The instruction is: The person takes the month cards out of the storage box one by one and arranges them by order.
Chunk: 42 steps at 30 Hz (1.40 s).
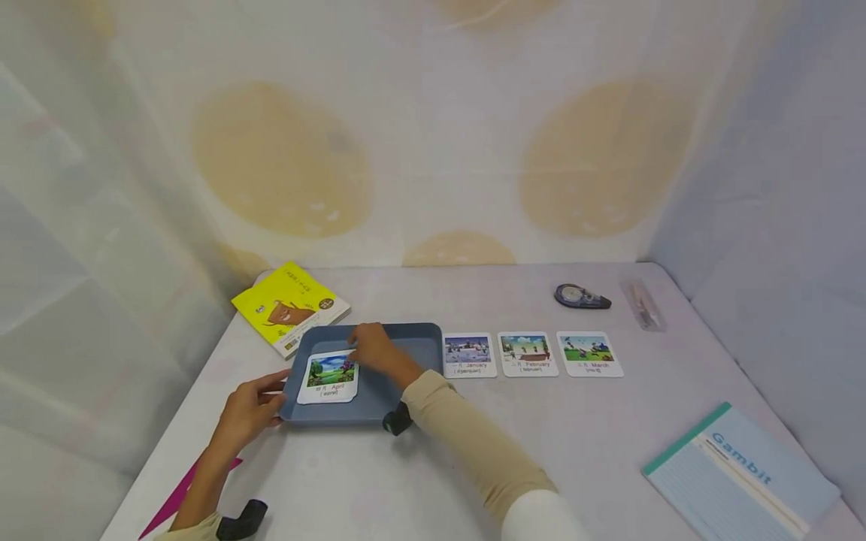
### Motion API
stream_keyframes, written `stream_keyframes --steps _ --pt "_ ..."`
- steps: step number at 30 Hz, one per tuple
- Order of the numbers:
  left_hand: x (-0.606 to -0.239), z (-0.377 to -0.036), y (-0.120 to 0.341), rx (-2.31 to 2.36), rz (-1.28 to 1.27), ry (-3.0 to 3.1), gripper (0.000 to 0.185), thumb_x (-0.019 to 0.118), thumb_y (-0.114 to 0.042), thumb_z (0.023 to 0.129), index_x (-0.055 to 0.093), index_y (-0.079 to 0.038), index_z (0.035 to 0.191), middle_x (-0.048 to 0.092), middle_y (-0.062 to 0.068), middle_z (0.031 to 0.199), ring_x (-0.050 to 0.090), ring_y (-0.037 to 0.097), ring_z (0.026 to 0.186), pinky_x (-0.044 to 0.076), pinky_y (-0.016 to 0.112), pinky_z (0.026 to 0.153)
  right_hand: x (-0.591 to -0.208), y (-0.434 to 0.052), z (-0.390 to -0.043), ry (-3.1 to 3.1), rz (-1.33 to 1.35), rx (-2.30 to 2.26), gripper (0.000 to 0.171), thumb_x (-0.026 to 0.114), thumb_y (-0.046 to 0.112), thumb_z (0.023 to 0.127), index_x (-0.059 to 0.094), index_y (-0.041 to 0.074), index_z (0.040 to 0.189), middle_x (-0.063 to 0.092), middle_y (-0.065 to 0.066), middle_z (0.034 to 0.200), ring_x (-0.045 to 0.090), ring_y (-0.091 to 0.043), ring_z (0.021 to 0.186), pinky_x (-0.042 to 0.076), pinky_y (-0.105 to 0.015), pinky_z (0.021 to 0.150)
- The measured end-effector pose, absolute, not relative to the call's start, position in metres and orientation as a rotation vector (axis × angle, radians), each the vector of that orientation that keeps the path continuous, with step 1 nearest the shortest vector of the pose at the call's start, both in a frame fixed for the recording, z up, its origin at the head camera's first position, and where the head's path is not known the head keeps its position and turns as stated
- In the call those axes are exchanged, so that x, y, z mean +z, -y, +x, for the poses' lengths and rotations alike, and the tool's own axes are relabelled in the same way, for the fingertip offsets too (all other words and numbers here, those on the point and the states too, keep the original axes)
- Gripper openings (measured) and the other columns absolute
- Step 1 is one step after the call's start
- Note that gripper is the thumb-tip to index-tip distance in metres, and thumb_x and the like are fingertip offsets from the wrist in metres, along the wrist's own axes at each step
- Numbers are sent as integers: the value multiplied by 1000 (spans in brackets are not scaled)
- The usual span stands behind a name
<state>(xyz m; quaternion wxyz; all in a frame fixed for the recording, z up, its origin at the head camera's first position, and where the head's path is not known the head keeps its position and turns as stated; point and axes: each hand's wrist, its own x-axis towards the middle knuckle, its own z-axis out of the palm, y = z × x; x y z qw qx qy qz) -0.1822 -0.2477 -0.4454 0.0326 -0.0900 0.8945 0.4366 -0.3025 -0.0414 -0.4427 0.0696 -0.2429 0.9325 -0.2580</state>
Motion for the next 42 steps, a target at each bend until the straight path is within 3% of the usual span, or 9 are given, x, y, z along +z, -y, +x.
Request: stream_keyframes --steps 9,13,15,20,23,30,37,42 --pt "-450 -182 247 1362 -277 -2758 48 58 -7 92 48 -8 139 57 21 124 60 33 105 58 30 65 -450 56 -295 -2901 -652 -693 31 77 11 77 71 1 106 69 -7 103 61 -19 100 51 -30 86" --pt "-448 -183 248 1357 -287 -2753 48 57 -7 92 48 -8 139 57 21 124 60 33 105 58 30 66 -447 54 -296 -2943 -718 -741 24 72 3 78 73 3 102 70 -6 100 62 -20 98 50 -31 86" --pt "-446 -183 248 1349 -285 -2759 48 57 -6 92 48 -7 139 57 22 124 60 34 105 58 30 65 -444 51 -297 -2976 -764 -793 21 69 -1 78 74 4 98 71 -6 96 63 -19 93 51 -29 82" --pt "-445 -183 247 1346 -277 -2759 48 56 -6 92 47 -6 139 57 23 124 60 36 105 58 31 65 -424 35 -297 -2896 -679 -1042 18 63 -2 84 74 6 96 70 -6 88 65 -15 69 51 -20 54" --pt "-446 -183 248 1348 -277 -2751 49 56 -6 92 47 -7 140 56 23 124 60 36 105 58 30 64 -407 17 -297 -2812 -613 -1153 18 62 -1 86 72 3 100 68 -9 85 66 -21 60 50 -21 46" --pt "-447 -181 250 1361 -267 -2737 49 56 -7 92 46 -6 140 55 24 124 60 36 105 58 31 66 -369 -42 -295 -2752 -520 -1314 18 60 2 89 71 2 103 63 -12 91 67 -31 76 58 -36 59" --pt "-443 -177 251 1365 -260 -2744 49 56 -7 93 45 -6 140 55 24 125 59 37 106 58 32 66 -351 -112 -279 -2832 -437 -1257 19 61 5 90 70 4 106 63 -12 98 65 -26 84 56 -25 55" --pt "-443 -176 249 1364 -257 -2738 49 55 -8 93 44 -5 141 54 25 125 59 38 107 58 33 67 -359 -158 -255 -2857 -295 -1186 19 61 7 90 70 5 107 63 -12 101 65 -26 86 56 -25 56"
